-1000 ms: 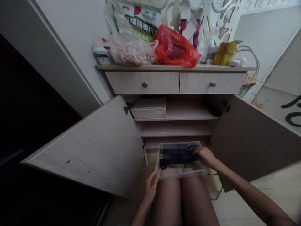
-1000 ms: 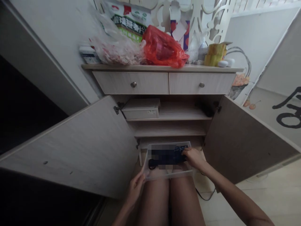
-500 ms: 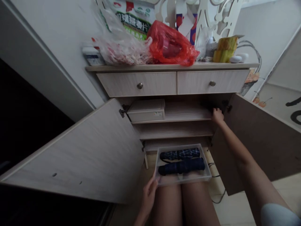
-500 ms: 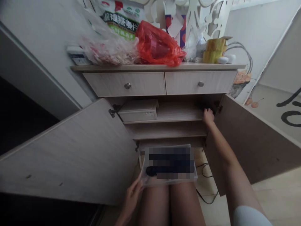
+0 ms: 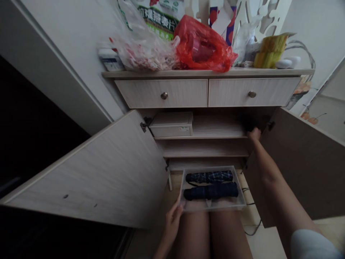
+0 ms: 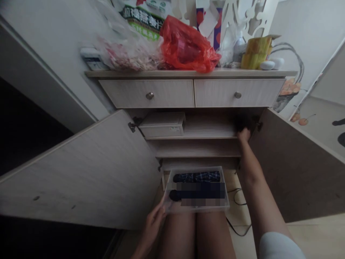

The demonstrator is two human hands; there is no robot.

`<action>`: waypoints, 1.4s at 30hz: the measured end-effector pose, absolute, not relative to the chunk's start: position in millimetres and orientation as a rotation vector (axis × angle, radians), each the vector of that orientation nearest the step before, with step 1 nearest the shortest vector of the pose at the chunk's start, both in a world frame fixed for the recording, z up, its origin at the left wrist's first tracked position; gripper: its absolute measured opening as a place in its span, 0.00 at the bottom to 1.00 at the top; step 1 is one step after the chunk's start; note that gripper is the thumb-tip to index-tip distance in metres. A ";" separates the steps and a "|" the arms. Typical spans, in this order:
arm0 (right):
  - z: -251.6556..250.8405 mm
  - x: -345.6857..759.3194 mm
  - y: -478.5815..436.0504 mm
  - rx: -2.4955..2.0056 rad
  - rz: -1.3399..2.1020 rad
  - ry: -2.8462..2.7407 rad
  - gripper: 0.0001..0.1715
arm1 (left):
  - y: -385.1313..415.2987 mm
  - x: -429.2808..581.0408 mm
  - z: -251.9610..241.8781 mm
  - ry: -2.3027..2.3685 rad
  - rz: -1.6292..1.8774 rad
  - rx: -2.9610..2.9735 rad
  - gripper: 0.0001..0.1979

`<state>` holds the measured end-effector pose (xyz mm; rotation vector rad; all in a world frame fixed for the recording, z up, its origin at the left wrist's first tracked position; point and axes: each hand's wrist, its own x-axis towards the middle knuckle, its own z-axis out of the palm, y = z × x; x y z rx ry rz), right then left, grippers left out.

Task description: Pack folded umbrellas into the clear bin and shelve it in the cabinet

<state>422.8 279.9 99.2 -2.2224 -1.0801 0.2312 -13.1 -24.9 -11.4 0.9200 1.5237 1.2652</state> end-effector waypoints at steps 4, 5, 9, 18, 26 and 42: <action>112.7 419.3 252.3 -1.923 0.507 -0.841 0.22 | -27.1 -12.4 -5.9 1.491 1.230 0.911 0.36; 115.6 418.3 238.8 -1.810 0.602 -0.822 0.22 | -27.5 -12.1 -5.4 1.487 1.227 0.915 0.36; 124.5 415.4 161.5 -1.527 0.902 -1.057 0.30 | -28.1 -10.7 -7.0 1.466 1.239 0.901 0.36; 124.6 371.0 25.0 -1.306 1.331 -1.786 0.30 | -28.9 -9.2 -6.4 1.451 1.269 0.954 0.30; 107.5 351.9 32.1 -1.268 1.162 -2.282 0.21 | -31.4 -8.1 -14.5 1.436 1.282 0.962 0.32; 60.8 321.8 32.9 -1.389 0.613 -2.490 0.32 | -29.0 -17.0 -30.9 1.475 1.219 1.127 0.41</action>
